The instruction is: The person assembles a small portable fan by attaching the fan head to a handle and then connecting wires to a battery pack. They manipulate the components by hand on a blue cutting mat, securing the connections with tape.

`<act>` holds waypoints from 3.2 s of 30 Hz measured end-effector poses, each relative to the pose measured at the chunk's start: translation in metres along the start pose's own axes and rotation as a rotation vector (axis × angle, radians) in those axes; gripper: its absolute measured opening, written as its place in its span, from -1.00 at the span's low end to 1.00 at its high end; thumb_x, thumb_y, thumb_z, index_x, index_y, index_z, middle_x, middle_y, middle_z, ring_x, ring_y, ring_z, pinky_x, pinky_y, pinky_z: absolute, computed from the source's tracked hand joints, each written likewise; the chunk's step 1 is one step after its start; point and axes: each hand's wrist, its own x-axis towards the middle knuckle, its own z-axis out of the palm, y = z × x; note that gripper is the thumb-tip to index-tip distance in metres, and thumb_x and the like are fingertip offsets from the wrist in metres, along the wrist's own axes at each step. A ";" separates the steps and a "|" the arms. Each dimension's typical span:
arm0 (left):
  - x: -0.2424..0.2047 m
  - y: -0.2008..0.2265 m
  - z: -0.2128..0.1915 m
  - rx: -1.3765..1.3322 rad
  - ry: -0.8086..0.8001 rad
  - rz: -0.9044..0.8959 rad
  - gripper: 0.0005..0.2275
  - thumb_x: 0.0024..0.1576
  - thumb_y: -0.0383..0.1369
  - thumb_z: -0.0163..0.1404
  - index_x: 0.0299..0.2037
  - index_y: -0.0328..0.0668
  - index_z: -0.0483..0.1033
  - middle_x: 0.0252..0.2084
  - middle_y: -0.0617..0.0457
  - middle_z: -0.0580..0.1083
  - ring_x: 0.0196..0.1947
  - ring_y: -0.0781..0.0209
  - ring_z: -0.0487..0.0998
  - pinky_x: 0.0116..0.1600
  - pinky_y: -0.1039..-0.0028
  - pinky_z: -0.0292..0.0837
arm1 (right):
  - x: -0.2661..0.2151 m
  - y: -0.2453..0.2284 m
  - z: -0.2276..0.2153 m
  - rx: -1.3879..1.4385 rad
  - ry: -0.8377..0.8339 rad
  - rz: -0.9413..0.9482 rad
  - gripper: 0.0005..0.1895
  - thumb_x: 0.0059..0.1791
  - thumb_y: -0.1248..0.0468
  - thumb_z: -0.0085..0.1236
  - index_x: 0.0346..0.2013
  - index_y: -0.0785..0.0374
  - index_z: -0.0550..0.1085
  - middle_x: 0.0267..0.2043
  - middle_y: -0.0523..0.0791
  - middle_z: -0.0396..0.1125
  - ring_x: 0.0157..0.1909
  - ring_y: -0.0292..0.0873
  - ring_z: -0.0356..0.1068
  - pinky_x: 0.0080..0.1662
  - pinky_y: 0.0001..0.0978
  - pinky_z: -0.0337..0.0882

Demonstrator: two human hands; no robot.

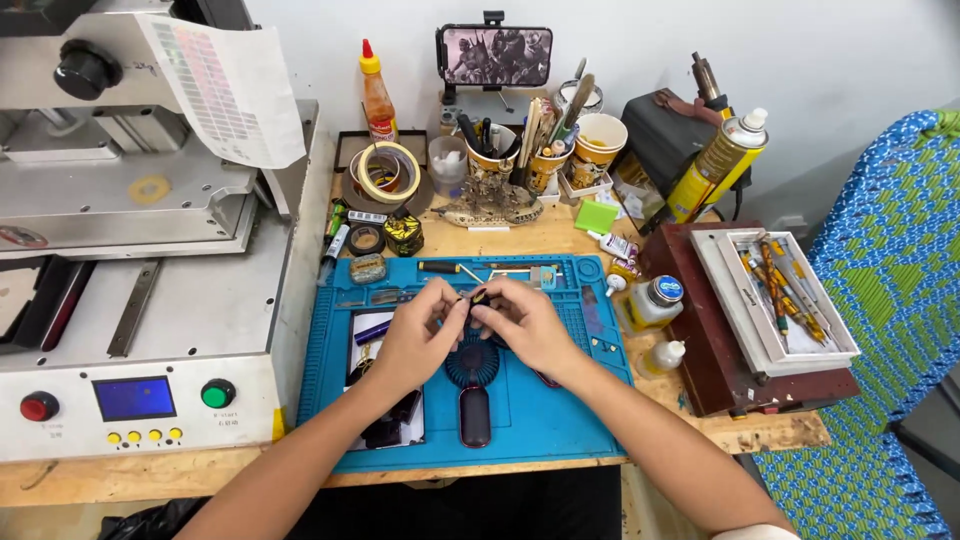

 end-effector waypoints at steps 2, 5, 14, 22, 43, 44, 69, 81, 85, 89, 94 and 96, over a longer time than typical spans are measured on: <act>0.006 -0.003 -0.002 0.000 0.000 0.004 -0.86 0.45 -0.48 0.03 -0.20 -0.20 0.55 -0.48 -0.14 0.65 -0.56 0.12 0.69 -0.45 0.45 0.56 | 0.004 -0.011 0.001 -0.041 0.014 -0.036 -0.84 0.17 0.54 0.27 0.06 0.49 0.60 -0.03 0.11 0.55 -0.20 -0.03 0.70 -0.25 -0.18 0.80; 0.004 -0.003 -0.003 -0.086 0.069 -0.049 -0.93 0.38 -0.48 0.17 -0.15 -0.29 0.60 -0.41 -0.17 0.70 -0.49 0.18 0.74 -0.41 0.47 0.62 | 0.000 -0.001 0.002 -0.026 0.073 -0.089 -0.88 0.16 0.58 0.27 0.00 0.55 0.61 -0.05 0.09 0.51 -0.26 -0.04 0.70 -0.23 -0.15 0.82; 0.008 0.009 -0.009 0.095 0.107 0.224 -0.92 0.34 -0.56 0.23 -0.03 -0.32 0.76 -0.24 -0.14 0.69 -0.32 0.05 0.80 -0.39 0.42 0.69 | 0.000 0.003 0.002 0.049 0.262 0.132 -0.75 0.23 0.39 0.29 0.17 0.47 0.54 -0.45 0.09 0.59 -0.39 -0.14 0.66 -0.28 -0.46 0.57; 0.010 -0.012 -0.006 -0.274 0.015 0.089 -0.91 0.34 -0.58 0.22 -0.01 -0.43 0.72 -0.28 -0.07 0.60 -0.33 0.20 0.76 -0.33 0.47 0.72 | 0.002 -0.006 0.001 0.383 0.227 0.123 -0.78 0.25 0.40 0.20 0.18 0.44 0.55 0.01 0.10 0.57 -0.46 -0.26 0.54 -0.36 -0.47 0.60; 0.011 -0.007 -0.008 -0.342 -0.042 -0.116 -0.85 0.51 -0.45 -0.01 0.07 -0.47 0.52 -0.14 -0.19 0.55 -0.58 -0.01 0.76 -0.50 0.30 0.84 | -0.001 -0.006 -0.008 0.222 -0.082 0.211 -0.41 0.11 0.50 0.36 0.42 0.52 0.38 -0.25 0.03 0.49 -0.45 -0.19 0.59 -0.36 -0.38 0.62; 0.009 -0.002 -0.010 -0.340 -0.042 -0.117 -0.85 0.51 -0.45 -0.01 0.07 -0.47 0.52 -0.14 -0.19 0.55 -0.58 -0.01 0.76 -0.50 0.30 0.84 | -0.002 -0.006 -0.007 0.223 -0.083 0.211 -0.41 0.11 0.50 0.36 0.42 0.52 0.38 -0.25 0.03 0.49 -0.45 -0.19 0.59 -0.36 -0.38 0.62; 0.012 -0.021 -0.011 -0.365 -0.082 -0.202 -0.83 0.38 -0.49 0.17 0.06 -0.50 0.64 0.09 -0.24 0.61 -0.32 0.01 0.84 -0.29 0.31 0.91 | -0.008 -0.019 0.004 0.424 0.001 0.257 -0.41 0.15 0.43 0.31 0.48 0.52 0.43 -0.18 0.05 0.53 -0.36 -0.23 0.58 -0.35 -0.51 0.60; 0.003 0.011 -0.017 0.099 -0.018 0.057 -0.93 0.44 -0.51 0.07 -0.01 -0.34 0.62 0.18 -0.22 0.55 -0.43 -0.01 0.83 -0.36 0.29 0.84 | -0.007 0.002 -0.010 -0.055 -0.062 0.293 -0.55 0.13 0.44 0.37 0.32 0.51 0.58 -0.40 0.12 0.60 -0.39 -0.10 0.66 -0.31 -0.39 0.65; 0.001 0.010 -0.006 0.176 0.026 0.137 -0.95 0.43 -0.56 0.07 -0.03 -0.38 0.61 0.16 -0.25 0.55 -0.37 -0.10 0.85 -0.32 0.20 0.84 | -0.006 0.011 -0.005 -0.014 0.076 0.274 -0.60 0.17 0.42 0.35 0.26 0.61 0.54 -0.39 0.20 0.59 -0.39 -0.04 0.69 -0.30 -0.31 0.70; -0.002 0.019 -0.001 0.115 0.091 0.141 -0.97 0.41 -0.56 0.13 -0.04 -0.39 0.63 0.20 -0.25 0.55 -0.29 -0.10 0.86 -0.25 0.23 0.87 | -0.004 0.019 -0.001 0.147 0.166 0.268 -0.65 0.19 0.41 0.33 0.24 0.57 0.55 -0.33 0.18 0.58 -0.35 -0.03 0.70 -0.27 -0.28 0.73; -0.002 0.013 0.000 -0.129 0.111 -0.023 -0.93 0.32 -0.53 0.25 -0.09 -0.43 0.71 0.09 -0.23 0.65 -0.29 -0.06 0.87 -0.31 0.34 0.87 | -0.003 0.006 0.000 0.323 0.299 0.163 -0.70 0.26 0.37 0.23 0.24 0.53 0.55 -0.09 0.09 0.54 -0.29 -0.13 0.65 -0.19 -0.39 0.75; -0.002 0.015 -0.004 -0.111 0.098 0.053 -0.95 0.30 -0.55 0.26 -0.10 -0.41 0.72 0.07 -0.21 0.63 -0.17 -0.16 0.85 -0.22 0.27 0.88 | -0.004 0.013 -0.002 0.330 0.300 0.170 -0.71 0.26 0.37 0.21 0.24 0.53 0.54 -0.05 0.08 0.54 -0.29 -0.14 0.64 -0.18 -0.40 0.75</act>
